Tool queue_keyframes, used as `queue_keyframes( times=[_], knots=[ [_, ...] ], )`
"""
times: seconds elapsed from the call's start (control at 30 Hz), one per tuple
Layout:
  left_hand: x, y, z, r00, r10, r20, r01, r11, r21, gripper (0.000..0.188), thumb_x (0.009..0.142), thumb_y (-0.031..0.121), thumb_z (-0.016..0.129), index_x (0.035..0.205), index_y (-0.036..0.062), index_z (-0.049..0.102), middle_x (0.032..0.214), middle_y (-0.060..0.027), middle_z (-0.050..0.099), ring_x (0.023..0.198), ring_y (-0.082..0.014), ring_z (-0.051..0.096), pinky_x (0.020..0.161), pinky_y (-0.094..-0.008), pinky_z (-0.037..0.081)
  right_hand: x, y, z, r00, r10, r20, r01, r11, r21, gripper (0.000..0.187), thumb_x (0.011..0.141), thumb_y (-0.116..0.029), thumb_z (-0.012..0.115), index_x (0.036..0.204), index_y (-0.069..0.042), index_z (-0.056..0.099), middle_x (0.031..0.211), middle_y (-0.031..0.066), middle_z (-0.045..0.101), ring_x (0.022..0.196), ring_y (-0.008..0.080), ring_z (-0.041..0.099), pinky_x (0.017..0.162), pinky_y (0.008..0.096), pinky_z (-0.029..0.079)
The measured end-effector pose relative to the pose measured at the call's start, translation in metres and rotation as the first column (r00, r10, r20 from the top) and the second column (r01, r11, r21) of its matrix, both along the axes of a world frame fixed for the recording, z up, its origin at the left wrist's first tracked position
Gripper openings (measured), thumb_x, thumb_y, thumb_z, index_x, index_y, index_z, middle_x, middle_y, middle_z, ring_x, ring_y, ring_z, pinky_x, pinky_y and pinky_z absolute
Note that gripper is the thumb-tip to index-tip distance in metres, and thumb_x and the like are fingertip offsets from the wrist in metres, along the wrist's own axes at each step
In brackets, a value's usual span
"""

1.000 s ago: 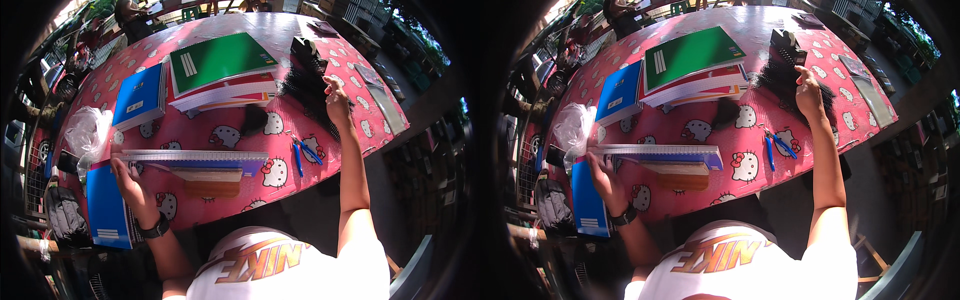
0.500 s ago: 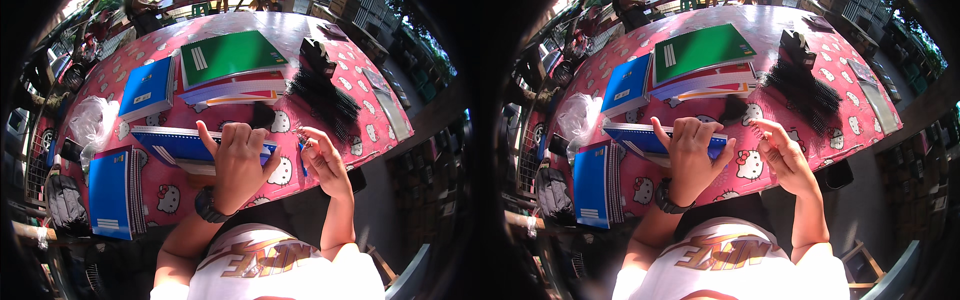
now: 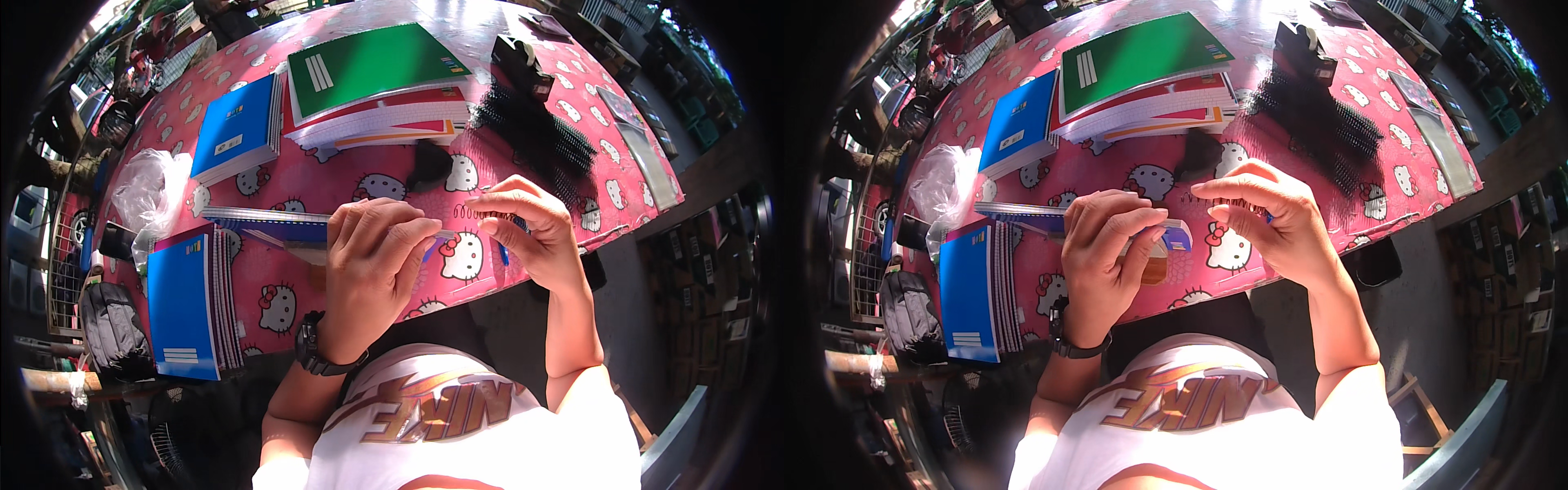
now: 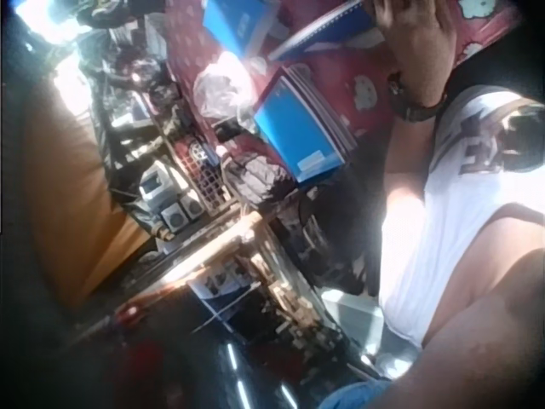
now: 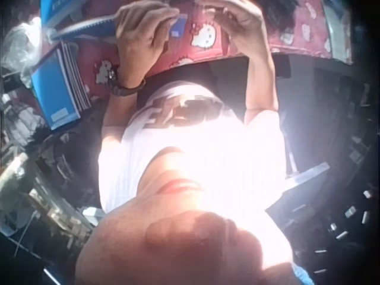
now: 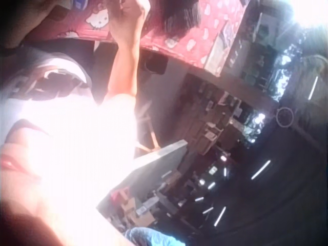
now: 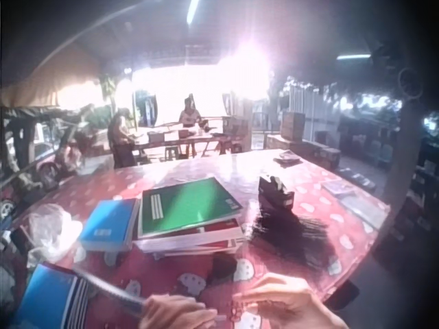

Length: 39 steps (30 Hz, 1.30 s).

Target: The person threads a spiral binding through the holes of a notebook, twists the end of the binding, and cuts the excess using a pair of pliers before stacking the completed notebook.

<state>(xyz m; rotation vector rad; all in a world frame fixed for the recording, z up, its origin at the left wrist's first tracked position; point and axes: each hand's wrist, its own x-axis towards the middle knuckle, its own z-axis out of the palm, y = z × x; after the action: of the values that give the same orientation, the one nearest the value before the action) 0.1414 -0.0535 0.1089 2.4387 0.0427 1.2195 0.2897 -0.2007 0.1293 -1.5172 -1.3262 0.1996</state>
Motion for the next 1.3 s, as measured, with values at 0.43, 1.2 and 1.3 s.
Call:
queue_keyframes(
  times=[0.43,1.2,1.3],
  knots=[
    [-0.018,-0.007,-0.011,0.999,0.006,0.048,-0.010,0.998,0.069,0.022,0.072,0.010,0.069,0.092,0.0192,0.067,0.085,0.0033,0.059,0.084,-0.0163,0.059,0.090,-0.0404,0.038,-0.009,-0.002,0.000,0.984,0.126,0.129,-0.127,0.992,-0.001,0.025,0.069,0.006,0.066,0.089,-0.010,0.068,0.080,0.0036,0.054,0.073,0.0155,0.056,0.058,0.0264,0.046],
    [0.015,0.000,0.007,1.000,0.015,0.026,-0.015,1.000,-0.004,0.024,0.069,0.013,0.071,0.090,0.0155,0.061,0.083,0.0013,0.059,0.078,-0.0182,0.054,0.074,-0.0356,0.031,0.001,-0.001,0.009,0.981,0.025,0.195,-0.004,0.994,-0.106,0.041,0.072,0.002,0.066,0.111,-0.006,0.057,0.087,0.0095,0.059,0.071,0.0219,0.061,0.059,0.0315,0.048],
    [0.011,-0.001,0.007,1.000,-0.016,-0.010,0.016,1.000,0.004,0.026,0.067,0.016,0.073,0.091,0.0167,0.062,0.081,0.0026,0.057,0.076,-0.0176,0.053,0.075,-0.0360,0.030,0.001,-0.004,0.013,0.972,0.060,0.226,-0.023,0.986,-0.165,0.036,0.075,0.000,0.066,0.110,-0.005,0.057,0.092,0.0106,0.060,0.071,0.0218,0.061,0.060,0.0308,0.048]
  ],
)
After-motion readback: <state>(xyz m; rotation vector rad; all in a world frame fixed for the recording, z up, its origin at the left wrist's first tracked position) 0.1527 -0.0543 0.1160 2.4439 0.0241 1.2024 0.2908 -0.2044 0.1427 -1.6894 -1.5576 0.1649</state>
